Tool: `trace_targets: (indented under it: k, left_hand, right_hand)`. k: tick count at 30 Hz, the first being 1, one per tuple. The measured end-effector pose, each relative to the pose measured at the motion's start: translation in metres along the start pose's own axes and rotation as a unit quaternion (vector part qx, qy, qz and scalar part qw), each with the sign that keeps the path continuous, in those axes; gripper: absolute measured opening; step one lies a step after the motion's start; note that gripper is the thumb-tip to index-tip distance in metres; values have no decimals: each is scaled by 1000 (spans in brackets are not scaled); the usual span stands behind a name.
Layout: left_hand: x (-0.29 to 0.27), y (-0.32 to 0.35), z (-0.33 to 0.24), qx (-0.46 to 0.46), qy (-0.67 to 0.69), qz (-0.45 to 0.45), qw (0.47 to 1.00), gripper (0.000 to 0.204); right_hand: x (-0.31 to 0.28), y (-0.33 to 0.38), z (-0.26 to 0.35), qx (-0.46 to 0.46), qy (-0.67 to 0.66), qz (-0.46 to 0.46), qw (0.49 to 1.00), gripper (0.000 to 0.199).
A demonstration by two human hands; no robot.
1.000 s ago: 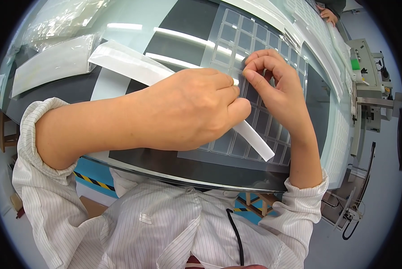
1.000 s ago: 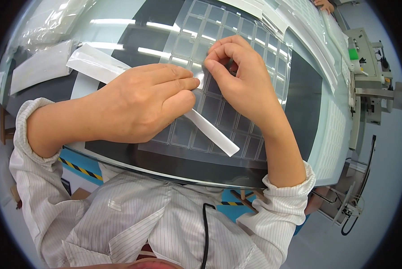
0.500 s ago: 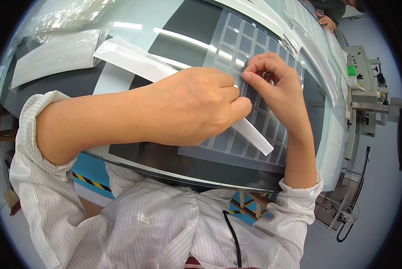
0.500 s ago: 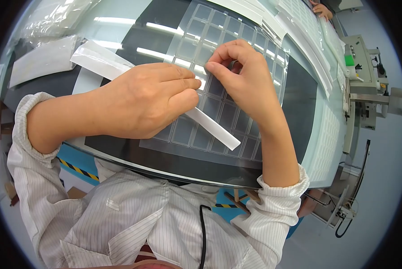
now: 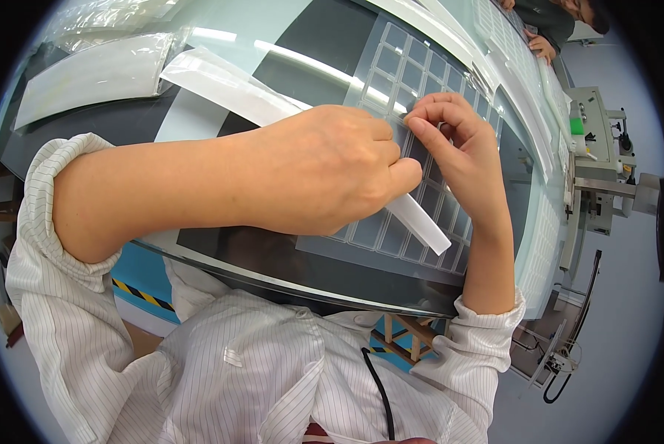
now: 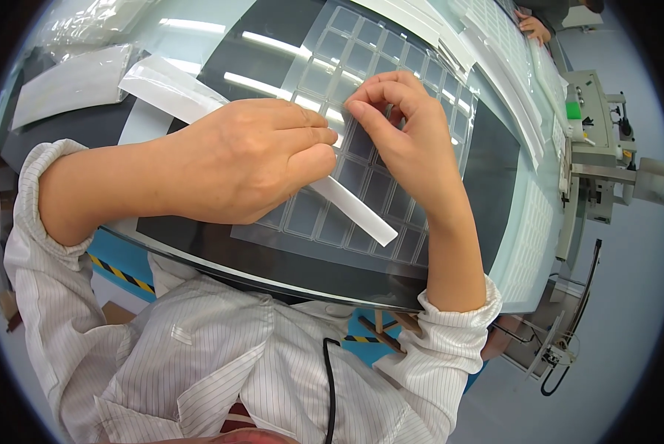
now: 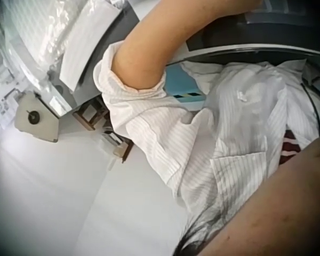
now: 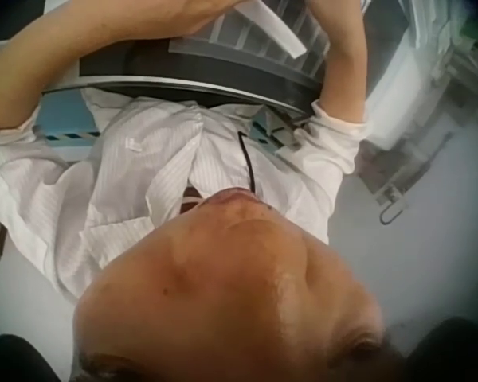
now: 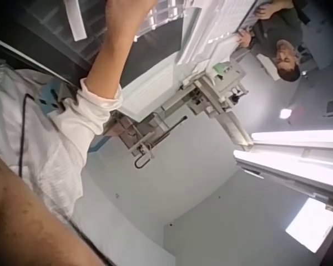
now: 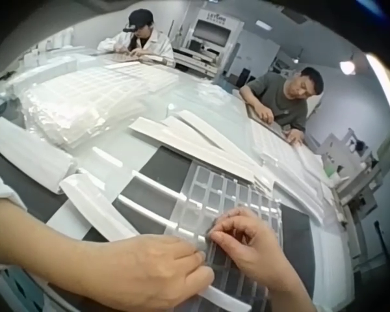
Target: Placing label strips into plastic trays and sealing them with white tape strips.
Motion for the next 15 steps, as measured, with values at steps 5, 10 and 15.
trace_targets:
  k: [5, 10, 15]
  left_hand:
    - [-1, 5, -1, 0, -3, 2, 1000, 15]
    - [-3, 5, -1, 0, -2, 5, 1000, 15]
    - [-3, 4, 1, -7, 6, 2, 1000, 15]
  right_hand:
    - [5, 1, 0, 5, -31, 31, 999, 11]
    - [7, 0, 1, 26, -57, 21, 998, 12]
    - [11, 0, -1, 26, -40, 6, 999, 13]
Point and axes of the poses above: each hand's wrist, its own y-axis away from the middle knuckle, its own x-axis out of the palm, z = x × y, the point moved 4 cm from there along -y, towards the middle knuckle, and after that the axes turned 15 degrees about -y, right-handed, at the moved point
